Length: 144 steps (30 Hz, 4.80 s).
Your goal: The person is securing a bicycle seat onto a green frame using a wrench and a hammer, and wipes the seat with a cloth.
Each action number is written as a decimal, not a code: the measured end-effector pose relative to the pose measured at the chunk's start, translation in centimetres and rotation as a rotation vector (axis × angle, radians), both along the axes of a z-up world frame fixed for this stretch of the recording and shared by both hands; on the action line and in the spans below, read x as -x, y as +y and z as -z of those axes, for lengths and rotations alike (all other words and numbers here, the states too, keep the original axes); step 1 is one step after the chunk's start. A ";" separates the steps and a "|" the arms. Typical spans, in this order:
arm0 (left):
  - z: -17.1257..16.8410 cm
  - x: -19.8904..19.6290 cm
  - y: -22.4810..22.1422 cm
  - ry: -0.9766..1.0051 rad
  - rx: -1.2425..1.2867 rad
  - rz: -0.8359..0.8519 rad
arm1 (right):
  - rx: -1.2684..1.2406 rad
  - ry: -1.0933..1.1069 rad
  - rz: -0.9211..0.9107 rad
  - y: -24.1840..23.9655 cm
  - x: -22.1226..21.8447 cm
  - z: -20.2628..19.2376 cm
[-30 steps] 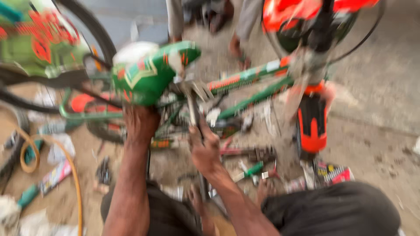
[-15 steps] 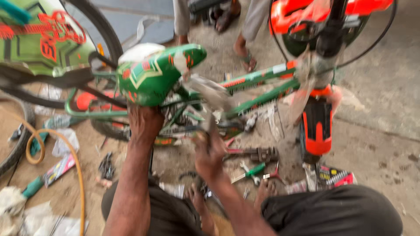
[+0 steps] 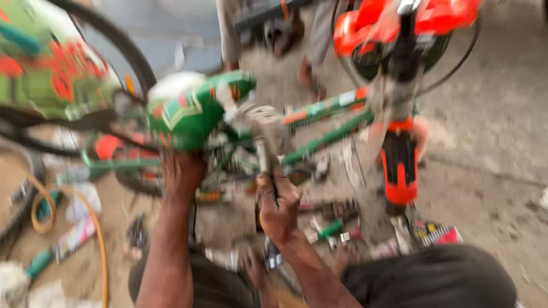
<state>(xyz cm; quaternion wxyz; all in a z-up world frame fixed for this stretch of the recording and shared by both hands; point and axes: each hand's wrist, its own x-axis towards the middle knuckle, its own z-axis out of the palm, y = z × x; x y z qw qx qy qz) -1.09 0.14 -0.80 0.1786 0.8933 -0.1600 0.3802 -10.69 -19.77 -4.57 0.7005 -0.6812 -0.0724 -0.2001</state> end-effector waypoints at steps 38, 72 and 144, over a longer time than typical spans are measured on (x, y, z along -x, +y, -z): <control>0.9 0.8 0.5 0.051 -0.054 -0.073 | 0.258 -0.577 0.346 0.4 -0.1 -0.3; -7.7 -2.2 6.4 -0.184 1.352 0.154 | -0.305 0.612 -0.257 -4.8 -9.0 -9.6; 4.5 0.3 -3.2 -0.205 -0.004 -0.108 | 0.879 0.521 0.221 -11.6 0.3 36.5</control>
